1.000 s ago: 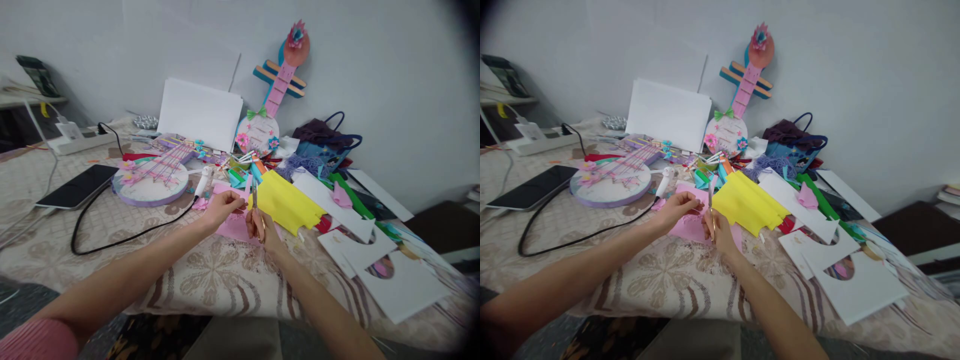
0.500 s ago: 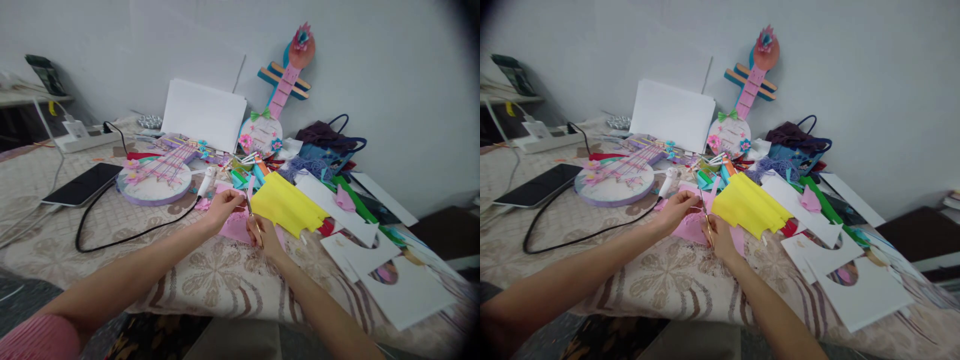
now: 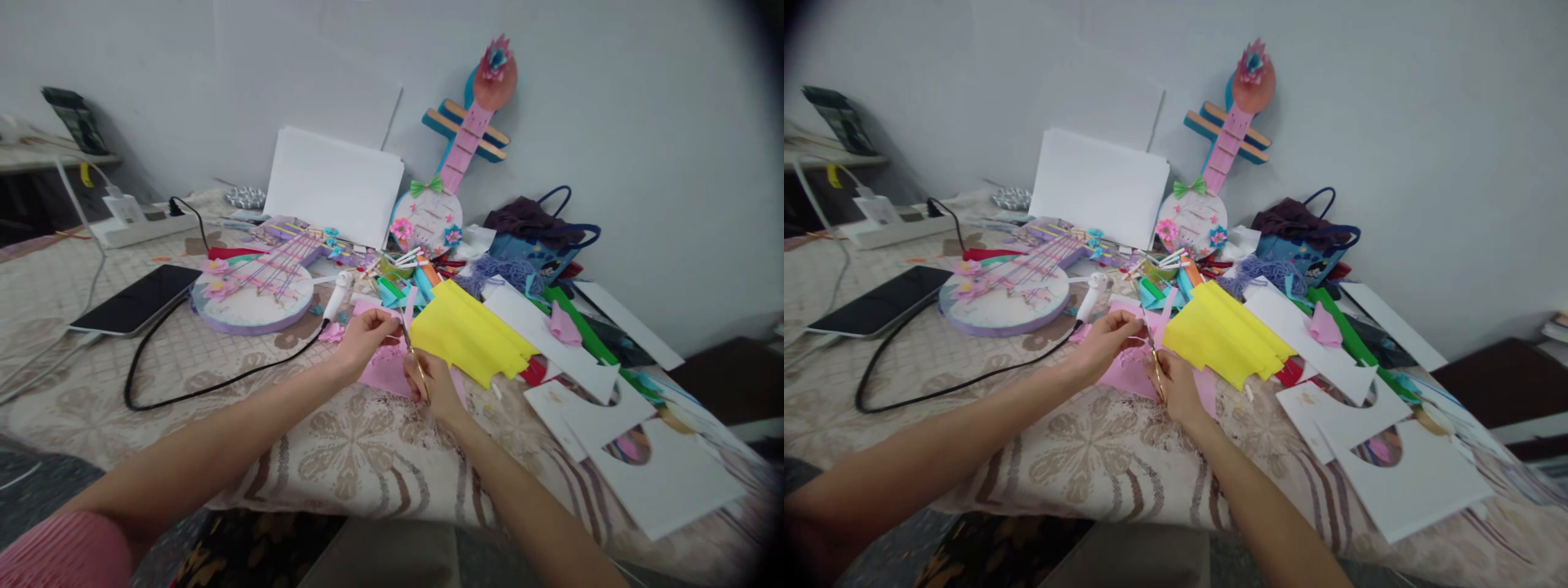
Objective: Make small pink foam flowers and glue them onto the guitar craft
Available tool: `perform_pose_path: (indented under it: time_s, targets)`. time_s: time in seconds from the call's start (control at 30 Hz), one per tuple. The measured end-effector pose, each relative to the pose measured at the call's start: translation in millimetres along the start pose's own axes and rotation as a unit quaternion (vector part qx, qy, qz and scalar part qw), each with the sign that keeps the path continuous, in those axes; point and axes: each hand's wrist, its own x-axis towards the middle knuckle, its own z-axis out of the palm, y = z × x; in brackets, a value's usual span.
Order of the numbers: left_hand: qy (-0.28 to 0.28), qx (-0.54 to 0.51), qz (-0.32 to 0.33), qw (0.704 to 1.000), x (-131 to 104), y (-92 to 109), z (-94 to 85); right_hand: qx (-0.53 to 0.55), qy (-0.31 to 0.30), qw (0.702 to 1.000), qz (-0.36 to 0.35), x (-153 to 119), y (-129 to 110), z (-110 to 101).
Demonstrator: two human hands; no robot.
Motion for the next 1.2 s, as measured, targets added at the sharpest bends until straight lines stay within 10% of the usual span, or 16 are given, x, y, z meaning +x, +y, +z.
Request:
perform_pose_path:
  time_s: [0.87,1.0,1.2]
  targets:
    - [-0.025,0.112,0.012,0.993,15,18,-16.2,0.096,0.033,0.993,0.052,5,-3,-5]
    - [-0.027,0.354,0.094,0.93,27,29,-37.4,0.093,0.051,0.993,0.045,9,1,-15]
    - [0.037,0.657,0.156,0.736,20,24,-40.8,0.116,0.067,0.989,0.057,14,8,-23]
